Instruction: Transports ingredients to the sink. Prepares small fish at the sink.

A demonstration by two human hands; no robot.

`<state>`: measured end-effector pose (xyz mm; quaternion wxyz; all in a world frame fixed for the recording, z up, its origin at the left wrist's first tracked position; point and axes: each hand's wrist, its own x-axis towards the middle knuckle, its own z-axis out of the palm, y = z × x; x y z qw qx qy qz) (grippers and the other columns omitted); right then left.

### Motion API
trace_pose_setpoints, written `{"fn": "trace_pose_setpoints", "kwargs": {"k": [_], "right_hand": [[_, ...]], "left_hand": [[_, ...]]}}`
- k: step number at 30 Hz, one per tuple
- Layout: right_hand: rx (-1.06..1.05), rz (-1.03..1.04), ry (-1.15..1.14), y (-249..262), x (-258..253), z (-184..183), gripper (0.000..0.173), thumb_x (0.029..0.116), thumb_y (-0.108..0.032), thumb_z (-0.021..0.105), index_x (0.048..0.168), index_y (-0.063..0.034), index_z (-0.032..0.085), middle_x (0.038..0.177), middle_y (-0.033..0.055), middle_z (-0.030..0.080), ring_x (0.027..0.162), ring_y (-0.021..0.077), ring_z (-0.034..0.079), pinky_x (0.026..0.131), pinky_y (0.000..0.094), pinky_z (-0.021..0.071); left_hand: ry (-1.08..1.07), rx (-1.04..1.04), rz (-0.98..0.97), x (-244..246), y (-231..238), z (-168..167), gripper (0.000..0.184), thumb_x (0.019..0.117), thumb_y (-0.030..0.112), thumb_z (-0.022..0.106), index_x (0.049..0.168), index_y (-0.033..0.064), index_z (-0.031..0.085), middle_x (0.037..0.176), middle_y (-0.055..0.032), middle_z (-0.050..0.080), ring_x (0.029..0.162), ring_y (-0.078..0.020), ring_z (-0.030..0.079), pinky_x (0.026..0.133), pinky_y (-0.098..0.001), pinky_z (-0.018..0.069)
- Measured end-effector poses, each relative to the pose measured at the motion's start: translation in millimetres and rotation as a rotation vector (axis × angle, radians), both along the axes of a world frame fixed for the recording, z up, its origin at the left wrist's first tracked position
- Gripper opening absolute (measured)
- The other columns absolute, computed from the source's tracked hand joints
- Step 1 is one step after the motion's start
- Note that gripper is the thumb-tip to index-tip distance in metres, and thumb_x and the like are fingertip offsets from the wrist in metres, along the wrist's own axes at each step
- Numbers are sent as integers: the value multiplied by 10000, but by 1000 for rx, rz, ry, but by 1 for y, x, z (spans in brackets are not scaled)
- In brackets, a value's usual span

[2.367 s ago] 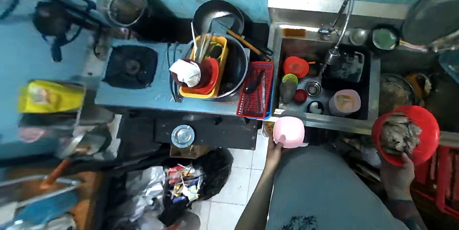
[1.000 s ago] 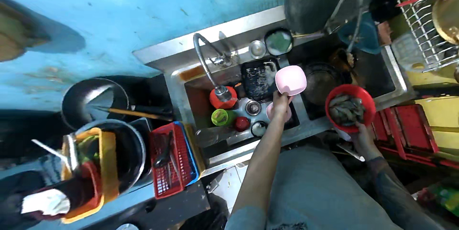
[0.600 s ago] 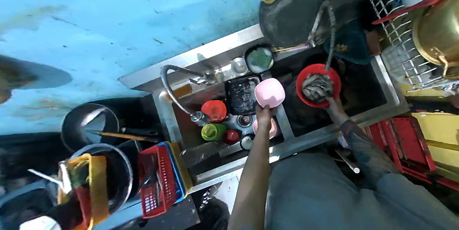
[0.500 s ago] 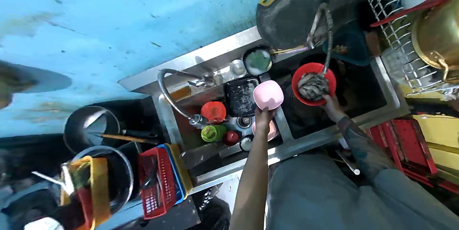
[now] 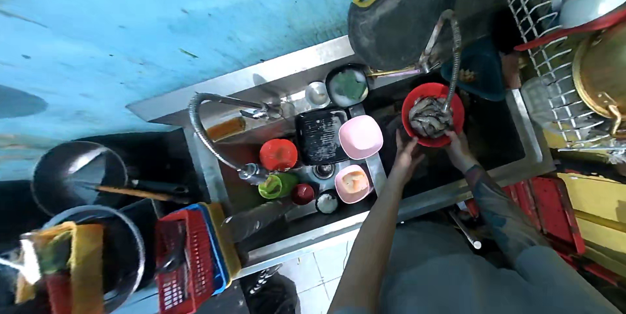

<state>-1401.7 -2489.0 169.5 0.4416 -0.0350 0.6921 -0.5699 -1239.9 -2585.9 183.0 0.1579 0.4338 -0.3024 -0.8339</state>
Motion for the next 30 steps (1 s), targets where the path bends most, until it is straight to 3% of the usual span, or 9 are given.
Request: {"fn": "trace_pose_setpoints", "kwargs": {"k": [2,4,6,8,10,15,22,25,30], "right_hand": [[-33,-27,-47,-1,-7,0,498,1052,-250,527,1519,-131,402,1357,137,619,1164,274,657,938,468,589],[-5,64,-36,6,-14,3,522,1049,-248,539,1533,-132,381,1336,148,633,1137,287,676,924,475,603],[137,267,103,13,-27,21,608,1048,-458,554,1565,-197,367,1405,107,612,1202,263,657,972,487,584],[247,430,335,10,-48,42,711,1021,-662,438,1620,-304,298,1561,70,491,1348,275,553,1060,588,490],[252,461,519,-9,-71,56,674,1051,-629,378,1635,-315,257,1621,74,410,1409,289,493,1099,613,442],[143,550,719,-113,-117,55,591,1113,-388,399,1640,-149,283,1653,98,361,1506,214,376,1244,434,320],[58,510,909,-165,-109,27,374,1072,-315,544,1381,-142,665,1346,97,680,1256,166,637,1127,362,467],[8,568,946,-173,-119,23,297,1046,-263,590,1279,-139,727,1255,75,723,1190,156,669,1096,380,493],[12,822,1032,-187,-122,28,296,1068,-228,547,1283,-123,721,1268,96,718,1198,208,673,1105,400,479]], "left_hand": [[49,-41,-32,-11,-6,-9,790,1009,547,577,1625,498,86,1660,-77,315,1380,-389,501,1013,-643,512],[37,-97,10,-19,-2,-18,644,1029,530,549,1600,355,309,1504,-117,525,1262,-358,602,973,-590,554],[12,-93,69,-21,3,-27,560,1056,471,513,1556,248,392,1408,-134,592,1207,-328,630,957,-546,566],[-54,-14,141,-24,5,-33,513,1068,416,486,1524,189,427,1358,-156,621,1165,-329,654,926,-530,585],[-98,19,159,-22,7,-38,494,1073,346,462,1539,199,388,1315,-177,628,1106,-329,667,872,-513,594],[-219,-43,3,-16,9,-40,591,1086,299,437,1627,282,199,1385,-211,572,1141,-344,643,877,-536,580],[-278,-68,-62,-20,-2,-10,562,1097,284,410,1615,296,195,1337,-195,595,1064,-320,660,830,-503,586],[-258,-118,-89,-18,-4,-6,565,1085,325,405,1613,319,204,1348,-172,597,1044,-301,665,813,-486,587],[-251,-186,-100,-22,-7,-7,571,1078,313,381,1616,359,194,1441,-144,546,1075,-304,655,799,-498,580]]}}
